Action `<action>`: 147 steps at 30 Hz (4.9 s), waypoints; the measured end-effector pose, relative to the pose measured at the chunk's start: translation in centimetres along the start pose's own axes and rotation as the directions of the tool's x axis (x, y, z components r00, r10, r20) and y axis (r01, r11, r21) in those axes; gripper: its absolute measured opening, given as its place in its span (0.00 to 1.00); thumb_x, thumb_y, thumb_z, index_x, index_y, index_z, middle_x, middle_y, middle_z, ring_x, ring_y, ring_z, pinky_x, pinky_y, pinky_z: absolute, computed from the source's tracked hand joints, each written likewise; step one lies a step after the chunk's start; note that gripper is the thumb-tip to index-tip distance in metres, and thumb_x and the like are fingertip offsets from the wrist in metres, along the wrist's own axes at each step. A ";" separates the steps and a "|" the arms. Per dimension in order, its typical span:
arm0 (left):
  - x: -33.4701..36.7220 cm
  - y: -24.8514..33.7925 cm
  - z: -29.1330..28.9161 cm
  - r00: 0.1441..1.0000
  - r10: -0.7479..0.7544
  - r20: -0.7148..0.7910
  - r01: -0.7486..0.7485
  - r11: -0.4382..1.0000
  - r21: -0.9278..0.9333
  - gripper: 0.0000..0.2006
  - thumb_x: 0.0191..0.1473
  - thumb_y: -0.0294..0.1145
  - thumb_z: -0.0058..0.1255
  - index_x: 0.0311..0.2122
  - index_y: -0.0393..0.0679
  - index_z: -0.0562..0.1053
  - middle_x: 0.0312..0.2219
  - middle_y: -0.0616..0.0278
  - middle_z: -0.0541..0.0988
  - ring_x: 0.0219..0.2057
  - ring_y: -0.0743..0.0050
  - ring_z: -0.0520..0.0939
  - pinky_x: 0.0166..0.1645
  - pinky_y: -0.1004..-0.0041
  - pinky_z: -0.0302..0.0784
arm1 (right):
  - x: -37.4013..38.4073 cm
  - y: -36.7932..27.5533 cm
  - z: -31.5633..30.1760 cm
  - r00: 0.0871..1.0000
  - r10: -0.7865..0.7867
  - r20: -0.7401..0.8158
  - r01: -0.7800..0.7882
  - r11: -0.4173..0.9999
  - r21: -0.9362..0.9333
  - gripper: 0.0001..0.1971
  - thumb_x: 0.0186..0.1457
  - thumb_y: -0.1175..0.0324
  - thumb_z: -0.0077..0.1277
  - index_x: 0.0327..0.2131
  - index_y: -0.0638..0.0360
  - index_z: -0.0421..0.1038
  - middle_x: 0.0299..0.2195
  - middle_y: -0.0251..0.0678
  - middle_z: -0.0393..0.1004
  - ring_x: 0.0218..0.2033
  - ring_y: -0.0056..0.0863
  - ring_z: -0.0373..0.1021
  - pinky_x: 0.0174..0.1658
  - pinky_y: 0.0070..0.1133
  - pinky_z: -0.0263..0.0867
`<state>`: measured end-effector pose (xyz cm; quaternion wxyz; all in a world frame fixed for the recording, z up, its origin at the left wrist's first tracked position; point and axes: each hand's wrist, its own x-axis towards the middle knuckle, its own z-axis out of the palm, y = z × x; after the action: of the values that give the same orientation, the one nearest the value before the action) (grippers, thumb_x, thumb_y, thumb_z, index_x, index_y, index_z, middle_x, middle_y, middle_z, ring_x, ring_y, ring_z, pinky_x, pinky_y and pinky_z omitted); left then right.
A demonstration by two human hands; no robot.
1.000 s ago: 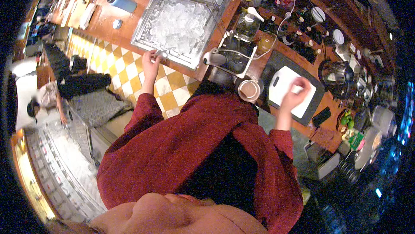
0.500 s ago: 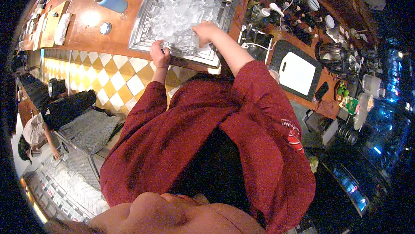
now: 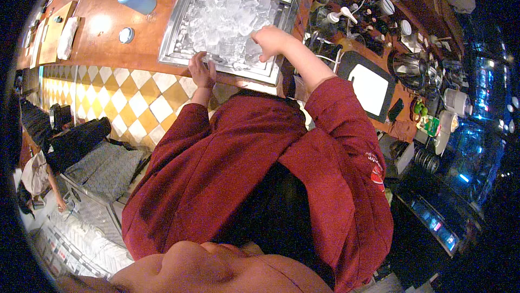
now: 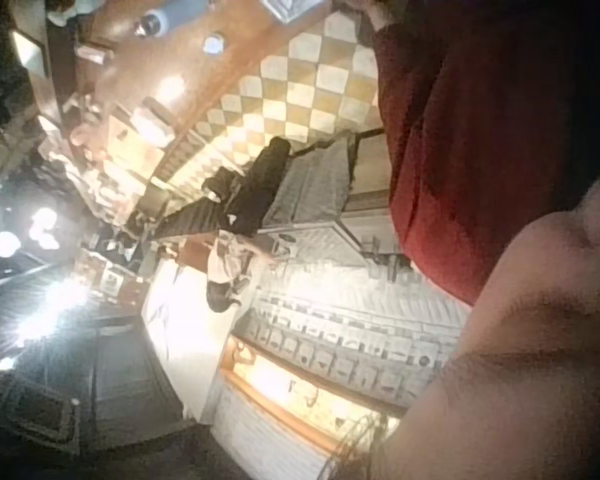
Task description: The person prepares a beverage at a bar counter. They pour a liquid into a cup, add ice, stir the contents, and place a lid on the cup. The finished drink is then placed on a tray.
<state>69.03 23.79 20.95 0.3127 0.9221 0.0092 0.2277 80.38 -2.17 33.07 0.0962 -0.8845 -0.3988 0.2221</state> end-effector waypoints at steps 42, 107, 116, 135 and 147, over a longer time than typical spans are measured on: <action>0.7 0.7 0.1 0.998 0.059 0.038 -0.061 0.997 0.051 0.18 0.41 0.25 0.51 0.42 0.41 0.69 0.38 0.52 0.73 0.41 0.50 0.71 0.49 0.58 0.62 | -18.8 9.4 4.0 0.843 0.535 -0.059 -0.535 0.845 0.020 0.19 0.32 0.66 0.59 0.31 0.65 0.69 0.30 0.48 0.74 0.33 0.44 0.72 0.38 0.33 0.68; 0.4 0.8 0.2 0.998 0.065 0.028 -0.066 0.995 0.074 0.13 0.53 0.39 0.45 0.36 0.39 0.67 0.32 0.52 0.68 0.38 0.51 0.67 0.47 0.58 0.61 | -28.5 -1.5 3.7 -0.147 0.873 -0.466 0.082 0.480 0.874 0.09 0.48 0.77 0.57 0.35 0.62 0.72 0.33 0.32 0.75 0.35 0.20 0.70 0.40 0.20 0.67; 0.6 1.4 -0.1 0.998 0.056 0.029 -0.058 0.995 0.077 0.12 0.44 0.25 0.49 0.36 0.39 0.66 0.32 0.53 0.68 0.38 0.52 0.67 0.47 0.58 0.61 | -26.5 0.3 6.5 -0.029 0.836 -0.549 -0.192 0.534 0.823 0.16 0.40 0.65 0.65 0.33 0.60 0.73 0.31 0.36 0.77 0.33 0.24 0.73 0.39 0.23 0.68; 0.5 1.7 -0.1 0.998 0.032 0.047 -0.035 0.997 0.073 0.12 0.43 0.26 0.47 0.37 0.38 0.67 0.33 0.51 0.68 0.38 0.51 0.68 0.47 0.57 0.61 | -25.7 4.8 10.5 0.243 0.944 -0.224 -0.128 0.261 0.957 0.23 0.44 0.62 0.63 0.44 0.60 0.72 0.36 0.37 0.77 0.36 0.23 0.73 0.42 0.22 0.68; 0.6 1.2 0.4 0.997 0.074 0.037 -0.076 0.995 0.064 0.13 0.45 0.28 0.47 0.38 0.37 0.66 0.31 0.51 0.67 0.37 0.51 0.67 0.46 0.57 0.61 | -26.3 5.5 10.0 0.202 0.941 -0.273 -0.057 0.289 0.956 0.23 0.43 0.67 0.63 0.45 0.61 0.70 0.37 0.37 0.76 0.38 0.22 0.72 0.42 0.22 0.68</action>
<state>69.59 22.71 21.66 0.2737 0.9353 -0.0234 0.2230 63.98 -25.55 30.69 0.5663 -0.7836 0.2427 -0.0799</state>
